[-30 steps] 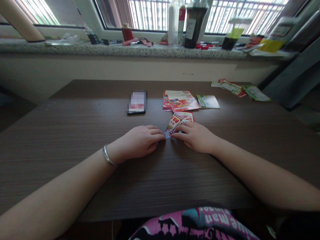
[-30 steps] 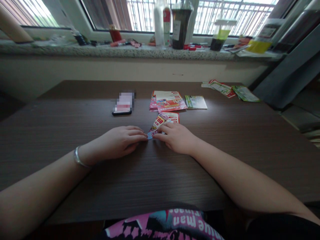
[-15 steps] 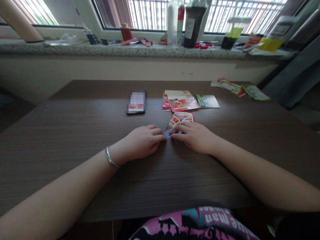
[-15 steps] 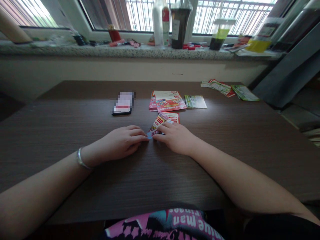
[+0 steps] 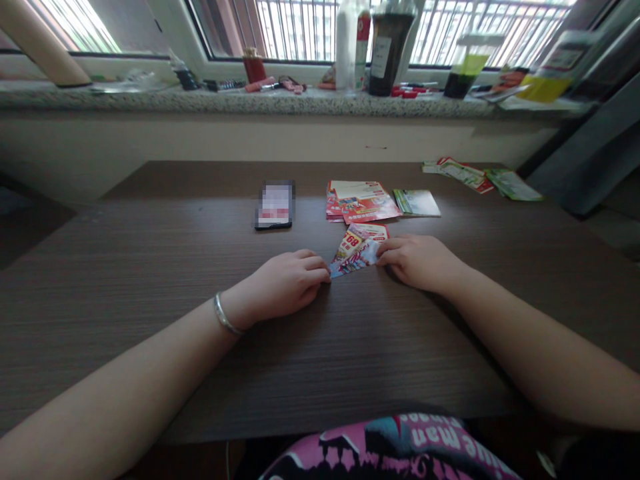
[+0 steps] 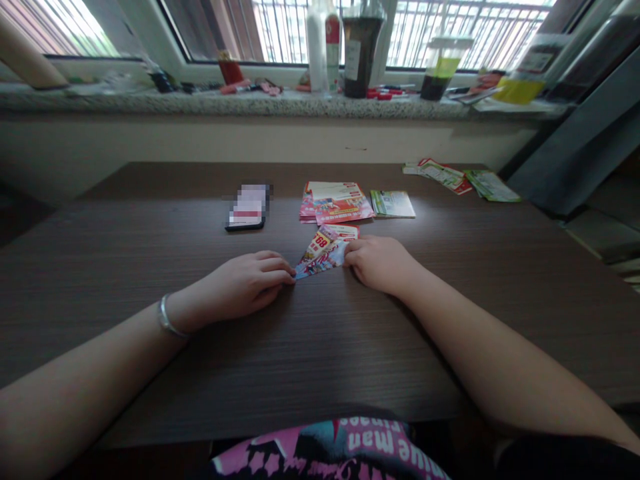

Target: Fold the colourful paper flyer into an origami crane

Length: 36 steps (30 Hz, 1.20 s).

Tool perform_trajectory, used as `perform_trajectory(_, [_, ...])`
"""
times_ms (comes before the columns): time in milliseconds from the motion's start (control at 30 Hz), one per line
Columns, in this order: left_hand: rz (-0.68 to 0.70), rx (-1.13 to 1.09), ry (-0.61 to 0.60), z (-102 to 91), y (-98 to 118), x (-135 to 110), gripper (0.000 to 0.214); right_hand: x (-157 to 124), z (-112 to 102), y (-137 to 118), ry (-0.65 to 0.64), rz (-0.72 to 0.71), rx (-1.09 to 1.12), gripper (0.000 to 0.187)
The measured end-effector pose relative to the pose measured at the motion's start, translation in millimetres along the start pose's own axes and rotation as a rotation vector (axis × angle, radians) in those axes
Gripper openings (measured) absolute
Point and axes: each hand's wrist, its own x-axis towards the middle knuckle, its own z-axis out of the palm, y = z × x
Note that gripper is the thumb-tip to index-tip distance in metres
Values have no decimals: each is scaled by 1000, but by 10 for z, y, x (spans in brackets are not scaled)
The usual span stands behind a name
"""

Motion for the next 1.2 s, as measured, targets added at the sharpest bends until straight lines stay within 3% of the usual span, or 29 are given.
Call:
perform_trajectory(167, [-2,69,-34,-16,32,-5,19,-11,-30,19,-66,126,-194,27])
perform_trajectory(300, [37,115,17,4,60,-16,15,-19,5,44,-49,182,-268,31])
perform_trajectory(433, [134,105,76,29,95,-28,20,-14,75,44,56,284,-242,29])
perform_trajectory(533, [121,82,84,30,145,-12,23,9,112,9,145,358,-175,28])
perform_trajectory(733, [-109,11,120,82,154,31,41,59,168,-37,146,231,-23,34])
perform_trajectory(1100, [-110,-71,-47,86,77,-4,63,81,247,-20,147,141,107,33])
perform_trajectory(1200, [-112,-80,-35,79,97,4,58,86,258,-6,165,127,136,32])
